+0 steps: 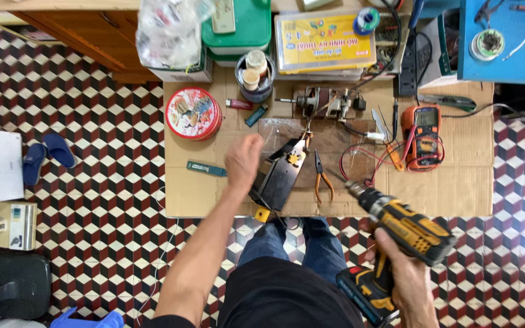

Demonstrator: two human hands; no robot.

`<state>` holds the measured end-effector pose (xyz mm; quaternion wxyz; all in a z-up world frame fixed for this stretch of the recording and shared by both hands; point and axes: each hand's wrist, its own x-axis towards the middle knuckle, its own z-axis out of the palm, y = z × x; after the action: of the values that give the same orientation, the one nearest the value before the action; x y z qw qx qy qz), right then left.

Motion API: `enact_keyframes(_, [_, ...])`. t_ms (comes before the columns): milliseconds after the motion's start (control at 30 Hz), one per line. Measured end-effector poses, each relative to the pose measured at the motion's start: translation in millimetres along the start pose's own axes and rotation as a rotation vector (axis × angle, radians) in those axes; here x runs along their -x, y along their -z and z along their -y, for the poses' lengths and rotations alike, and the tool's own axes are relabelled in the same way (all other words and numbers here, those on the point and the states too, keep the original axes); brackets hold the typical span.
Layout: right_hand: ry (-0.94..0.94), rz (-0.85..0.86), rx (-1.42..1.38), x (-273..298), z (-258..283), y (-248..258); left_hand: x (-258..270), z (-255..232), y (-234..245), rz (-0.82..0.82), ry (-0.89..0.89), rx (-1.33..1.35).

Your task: The person uses a power drill to remove screws from a black electrical component, then uses pliers to manipulate wires and internal parts. The person disassembles the component casing and continues to adjust internal wiring.

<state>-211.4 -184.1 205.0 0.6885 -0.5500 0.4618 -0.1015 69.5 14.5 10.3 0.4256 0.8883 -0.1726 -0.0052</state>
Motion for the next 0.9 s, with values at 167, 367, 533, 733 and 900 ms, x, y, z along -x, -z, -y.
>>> enact_keyframes(167, [-0.018, -0.103, -0.046, -3, 1, 15, -48, 60, -11, -0.029, 0.090, 0.014])
enact_keyframes(367, [-0.018, -0.189, -0.143, -5, -12, 44, 30, 49, 8, 0.209, 0.467, 0.180])
enact_keyframes(533, [-0.096, -0.349, -0.304, -30, -39, 101, 103, 3, 19, 0.359, 0.672, 0.733])
enact_keyframes(733, [-0.046, -0.314, -0.521, -102, -91, 215, 107, 3, 19, 0.231, 0.831, 0.729])
enact_keyframes(900, [-0.032, -0.197, -0.795, -187, -122, 280, 112, 4, 22, 0.296, 0.764, 0.435])
